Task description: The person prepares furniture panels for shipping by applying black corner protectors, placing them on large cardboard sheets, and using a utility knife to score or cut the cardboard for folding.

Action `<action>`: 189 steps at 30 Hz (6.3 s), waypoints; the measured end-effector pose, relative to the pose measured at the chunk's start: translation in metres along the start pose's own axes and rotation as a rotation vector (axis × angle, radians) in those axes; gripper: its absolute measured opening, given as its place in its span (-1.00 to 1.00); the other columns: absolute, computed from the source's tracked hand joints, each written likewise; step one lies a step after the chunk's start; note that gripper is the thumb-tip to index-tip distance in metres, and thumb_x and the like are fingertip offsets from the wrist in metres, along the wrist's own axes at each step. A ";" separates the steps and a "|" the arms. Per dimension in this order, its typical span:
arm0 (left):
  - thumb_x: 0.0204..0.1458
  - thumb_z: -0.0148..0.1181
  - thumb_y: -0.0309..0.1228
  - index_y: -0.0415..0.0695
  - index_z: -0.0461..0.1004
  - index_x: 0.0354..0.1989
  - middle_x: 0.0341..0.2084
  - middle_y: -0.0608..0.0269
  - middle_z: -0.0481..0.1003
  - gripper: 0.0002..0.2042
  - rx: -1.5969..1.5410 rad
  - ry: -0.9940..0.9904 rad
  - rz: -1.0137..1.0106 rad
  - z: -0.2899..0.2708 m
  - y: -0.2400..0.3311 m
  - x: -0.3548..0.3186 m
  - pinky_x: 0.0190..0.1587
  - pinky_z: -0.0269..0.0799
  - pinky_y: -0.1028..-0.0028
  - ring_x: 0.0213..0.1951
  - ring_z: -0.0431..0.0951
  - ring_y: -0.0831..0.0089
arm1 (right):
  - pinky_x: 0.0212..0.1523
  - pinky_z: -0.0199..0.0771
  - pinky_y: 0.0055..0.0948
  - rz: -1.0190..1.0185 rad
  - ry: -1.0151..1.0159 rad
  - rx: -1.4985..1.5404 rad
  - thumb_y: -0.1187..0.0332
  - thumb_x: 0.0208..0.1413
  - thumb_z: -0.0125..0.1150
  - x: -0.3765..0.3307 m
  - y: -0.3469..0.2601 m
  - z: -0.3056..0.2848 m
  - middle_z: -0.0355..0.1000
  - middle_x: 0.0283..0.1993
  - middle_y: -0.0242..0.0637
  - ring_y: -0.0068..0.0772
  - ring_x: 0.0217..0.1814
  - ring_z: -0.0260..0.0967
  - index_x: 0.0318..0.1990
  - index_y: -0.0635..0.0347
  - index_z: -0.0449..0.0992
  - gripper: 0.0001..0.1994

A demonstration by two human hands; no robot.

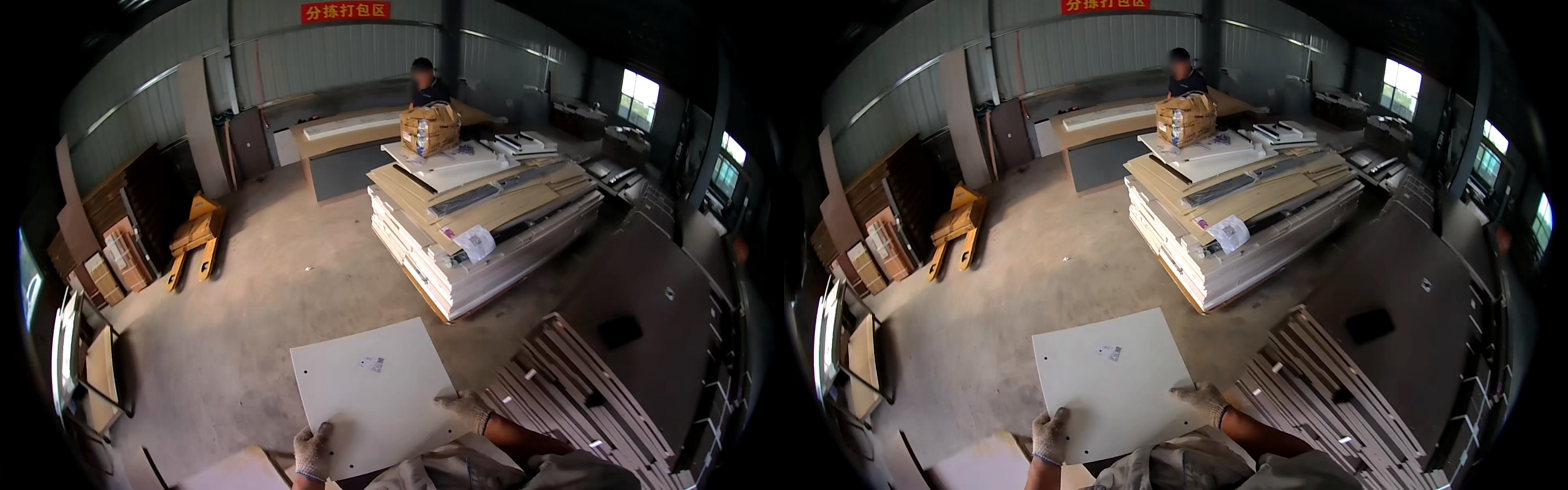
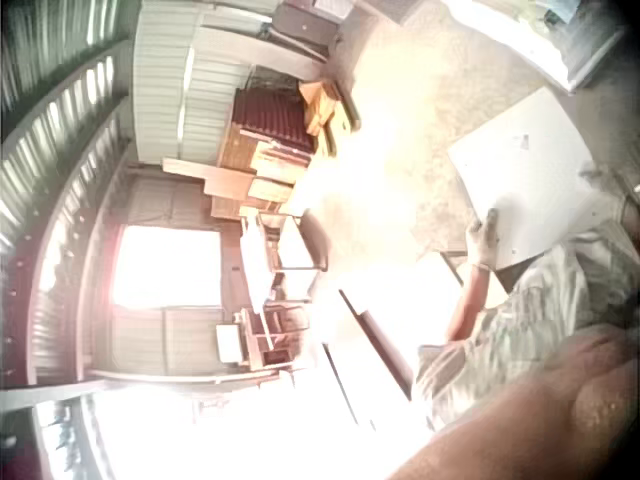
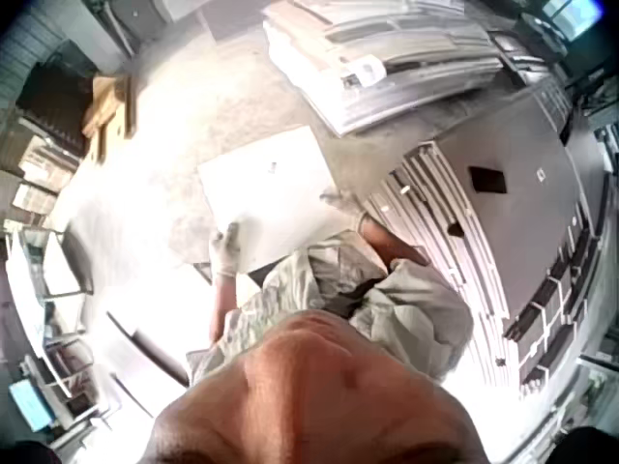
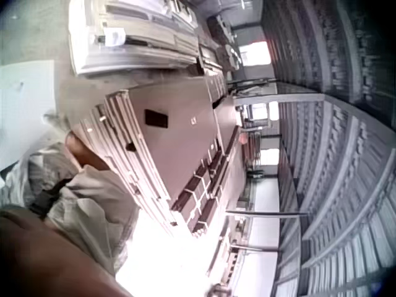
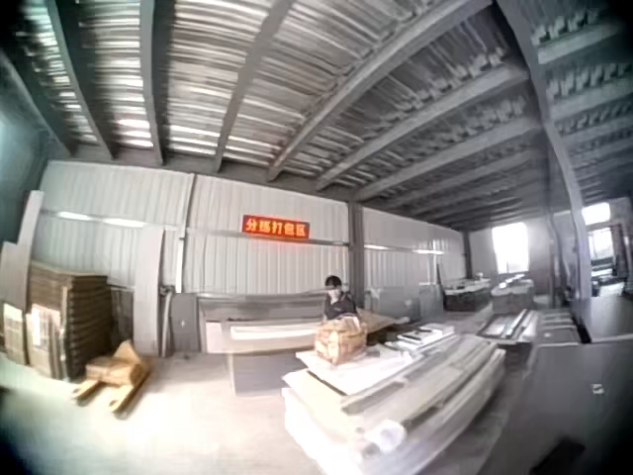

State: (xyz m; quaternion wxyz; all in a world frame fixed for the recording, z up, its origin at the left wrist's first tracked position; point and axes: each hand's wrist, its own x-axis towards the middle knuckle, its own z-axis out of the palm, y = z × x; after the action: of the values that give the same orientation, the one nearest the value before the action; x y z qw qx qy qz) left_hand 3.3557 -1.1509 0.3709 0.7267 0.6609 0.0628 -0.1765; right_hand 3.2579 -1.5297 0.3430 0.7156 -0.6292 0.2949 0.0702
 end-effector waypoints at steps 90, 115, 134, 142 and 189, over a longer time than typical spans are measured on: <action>0.06 0.48 -0.09 -0.22 0.38 0.37 0.42 -0.21 0.31 -0.25 1.269 -0.112 0.660 1.159 0.644 2.736 0.52 0.07 -0.16 0.49 0.20 -0.23 | 0.21 0.58 -0.19 -0.184 1.203 0.669 0.11 0.05 0.69 2.601 -1.437 -0.866 0.62 0.22 -0.07 -0.17 0.13 0.59 0.25 0.44 0.56 -0.27; 0.13 0.40 0.01 -0.23 -0.28 0.68 0.67 -0.20 -0.21 0.16 1.779 0.074 0.177 1.219 0.639 2.735 0.64 -0.36 -0.18 0.67 -0.31 -0.20 | 0.46 0.46 -0.20 0.264 0.588 -0.835 -0.49 0.13 0.24 2.733 -1.553 -0.920 0.47 0.42 0.04 -0.14 0.67 0.14 0.26 0.43 0.57 -0.01; 0.14 0.40 0.12 -0.21 -0.24 0.68 0.66 -0.17 -0.16 0.16 1.822 0.158 0.154 1.204 0.625 2.735 0.63 -0.24 -0.18 0.66 -0.22 -0.18 | 0.33 0.53 -0.06 0.034 0.614 -0.634 -0.13 0.23 0.35 2.665 -1.495 -0.885 0.56 0.24 0.21 0.12 0.32 0.54 0.41 0.40 0.36 -0.17; 0.12 0.37 0.18 -0.24 -0.22 0.68 0.68 -0.16 -0.19 0.18 1.778 0.034 0.154 1.218 0.634 2.711 0.65 -0.34 -0.10 0.68 -0.27 -0.14 | 0.48 0.32 -0.08 -0.312 0.627 -0.852 0.07 0.24 0.32 2.581 -1.369 -0.801 0.51 0.33 0.07 0.05 0.46 0.36 0.42 0.28 0.41 -0.32; 0.24 0.35 -0.28 -0.26 0.71 -0.08 -0.49 0.29 0.59 -0.73 -0.074 0.959 -0.499 0.678 0.380 1.990 -0.44 0.42 0.45 -0.52 0.48 0.53 | 0.69 -0.23 0.18 -0.477 -0.162 -1.581 -0.15 0.19 0.32 2.294 -1.240 -0.078 -0.12 0.70 0.24 0.30 0.75 -0.22 0.58 0.35 0.09 -0.01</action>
State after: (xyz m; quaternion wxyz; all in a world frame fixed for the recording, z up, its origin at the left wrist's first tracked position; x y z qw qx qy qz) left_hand 5.2384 -2.1383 0.1619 0.5755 0.6062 0.5486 -0.0201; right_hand 5.6891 -2.4701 0.2349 0.0768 -0.9854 -0.0352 0.1481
